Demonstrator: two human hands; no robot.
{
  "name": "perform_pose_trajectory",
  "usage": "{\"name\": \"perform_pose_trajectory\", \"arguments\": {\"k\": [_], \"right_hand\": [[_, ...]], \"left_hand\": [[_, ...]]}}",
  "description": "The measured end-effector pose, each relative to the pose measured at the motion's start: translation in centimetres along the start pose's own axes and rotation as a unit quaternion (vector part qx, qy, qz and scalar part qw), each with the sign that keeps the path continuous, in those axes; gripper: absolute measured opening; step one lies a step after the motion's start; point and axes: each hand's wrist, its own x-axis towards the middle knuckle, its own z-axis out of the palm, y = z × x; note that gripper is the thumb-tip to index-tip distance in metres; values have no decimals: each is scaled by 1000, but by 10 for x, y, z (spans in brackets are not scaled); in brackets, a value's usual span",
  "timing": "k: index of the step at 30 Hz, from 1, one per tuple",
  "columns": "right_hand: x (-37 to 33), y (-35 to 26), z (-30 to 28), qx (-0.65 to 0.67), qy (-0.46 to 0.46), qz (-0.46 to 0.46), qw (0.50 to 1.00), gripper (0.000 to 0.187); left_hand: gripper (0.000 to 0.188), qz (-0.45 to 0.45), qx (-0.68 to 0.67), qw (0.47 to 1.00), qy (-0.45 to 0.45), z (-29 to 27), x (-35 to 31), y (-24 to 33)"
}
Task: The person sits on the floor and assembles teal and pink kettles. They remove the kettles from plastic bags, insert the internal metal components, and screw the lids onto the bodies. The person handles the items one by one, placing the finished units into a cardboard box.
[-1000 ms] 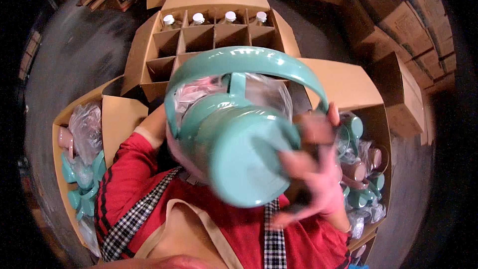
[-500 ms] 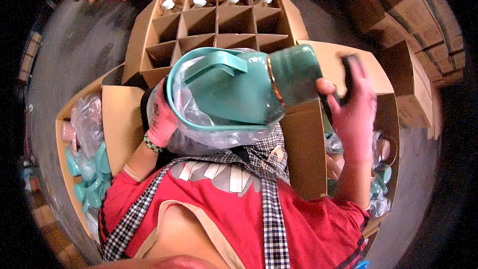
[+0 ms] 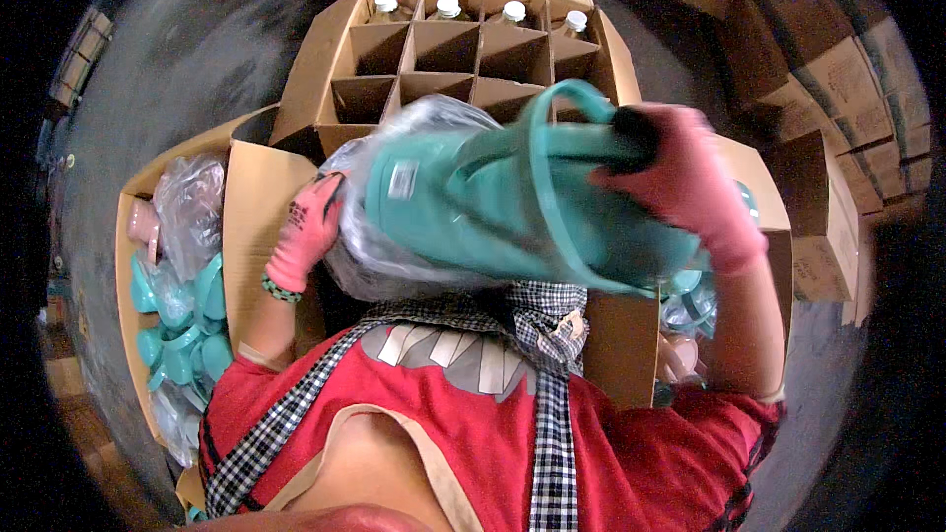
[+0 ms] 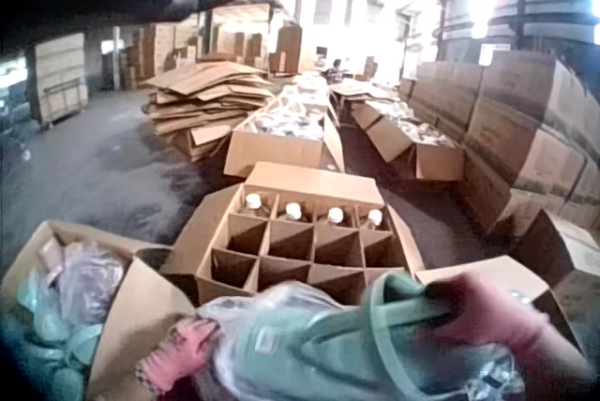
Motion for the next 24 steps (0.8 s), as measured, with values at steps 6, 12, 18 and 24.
{"name": "perform_pose_trajectory", "arguments": {"k": [6, 12, 18, 24], "right_hand": [[-10, -2, 5, 350, 109, 125, 922, 44], [-40, -26, 176, 382, -143, 18, 913, 43], [-115, -11, 264, 265, -113, -28, 957, 51], [-74, -16, 190, 238, -459, -27, 855, 50]], "left_hand": [[36, 289, 264, 912, -122, 73, -26, 44], [36, -59, -347, 876, -330, 98, -33, 67], [34, -113, -363, 840, -387, -31, -20, 30], [32, -151, -483, 862, 35, -24, 57, -34]]}}
